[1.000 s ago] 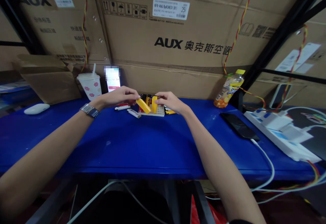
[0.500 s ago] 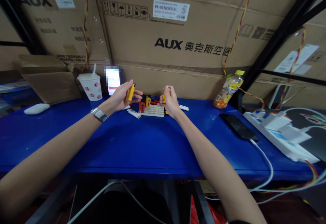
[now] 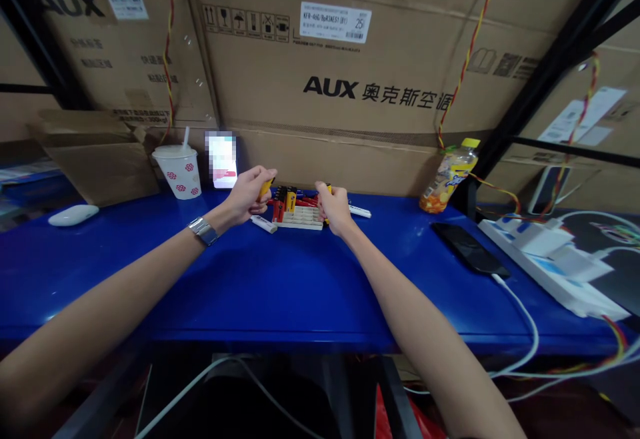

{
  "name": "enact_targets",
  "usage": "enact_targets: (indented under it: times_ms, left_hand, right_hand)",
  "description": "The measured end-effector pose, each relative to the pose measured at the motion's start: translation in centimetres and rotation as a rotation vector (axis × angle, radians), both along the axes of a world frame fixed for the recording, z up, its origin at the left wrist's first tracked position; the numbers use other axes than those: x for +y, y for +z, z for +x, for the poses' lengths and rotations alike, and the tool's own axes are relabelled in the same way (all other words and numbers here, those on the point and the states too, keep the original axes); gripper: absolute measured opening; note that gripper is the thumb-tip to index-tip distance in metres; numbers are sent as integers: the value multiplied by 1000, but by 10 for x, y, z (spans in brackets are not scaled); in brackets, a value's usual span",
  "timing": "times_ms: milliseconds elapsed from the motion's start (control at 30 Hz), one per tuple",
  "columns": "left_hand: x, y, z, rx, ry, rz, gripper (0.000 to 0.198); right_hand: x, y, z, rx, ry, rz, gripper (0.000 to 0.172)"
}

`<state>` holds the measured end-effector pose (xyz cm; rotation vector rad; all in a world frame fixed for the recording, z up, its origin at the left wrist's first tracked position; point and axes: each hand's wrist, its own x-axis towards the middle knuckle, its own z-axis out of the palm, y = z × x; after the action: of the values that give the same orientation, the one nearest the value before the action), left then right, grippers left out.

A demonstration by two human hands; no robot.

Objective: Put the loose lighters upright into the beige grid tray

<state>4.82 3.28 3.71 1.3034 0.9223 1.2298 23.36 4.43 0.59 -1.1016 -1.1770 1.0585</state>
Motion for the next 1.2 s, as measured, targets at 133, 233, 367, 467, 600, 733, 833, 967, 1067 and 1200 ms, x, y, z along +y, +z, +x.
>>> enact_targets:
  times_ms: [133, 233, 367, 467, 600, 733, 833, 967, 1067, 1200]
  left_hand:
    - [1, 1, 0, 29, -17, 0, 43]
    - [1, 2, -1, 50, -7, -3, 46]
    - [1, 2, -1, 27, 56, -25, 23]
    - [-1, 3, 0, 2, 101, -29, 7]
    - [-4, 5, 3, 4, 132, -21, 6]
    - [-5, 5, 5, 19, 140, 6, 10]
    - [-3, 4, 5, 24, 136, 31, 10]
    - [-2, 3, 4, 22, 144, 31, 10]
    - [-3, 4, 3, 29, 148, 25, 10]
    - [-2, 3, 3, 43, 148, 14, 9]
  right_hand:
    - [-1, -1, -1, -55, 27, -5, 40]
    - [-1, -1, -2, -90, 32, -9, 41]
    - [-1, -1, -3, -132, 10, 7, 42]
    - [1, -4, -3, -182, -16, 45, 37]
    - [6, -9, -1, -261, -58, 127, 30]
    - [10, -13, 2, -319, -87, 179, 25]
    - [11, -13, 3, -335, -98, 196, 26]
    - [10, -13, 3, -352, -98, 212, 26]
    - [9, -13, 3, -353, -80, 203, 24]
    - [9, -14, 3, -345, -69, 192, 24]
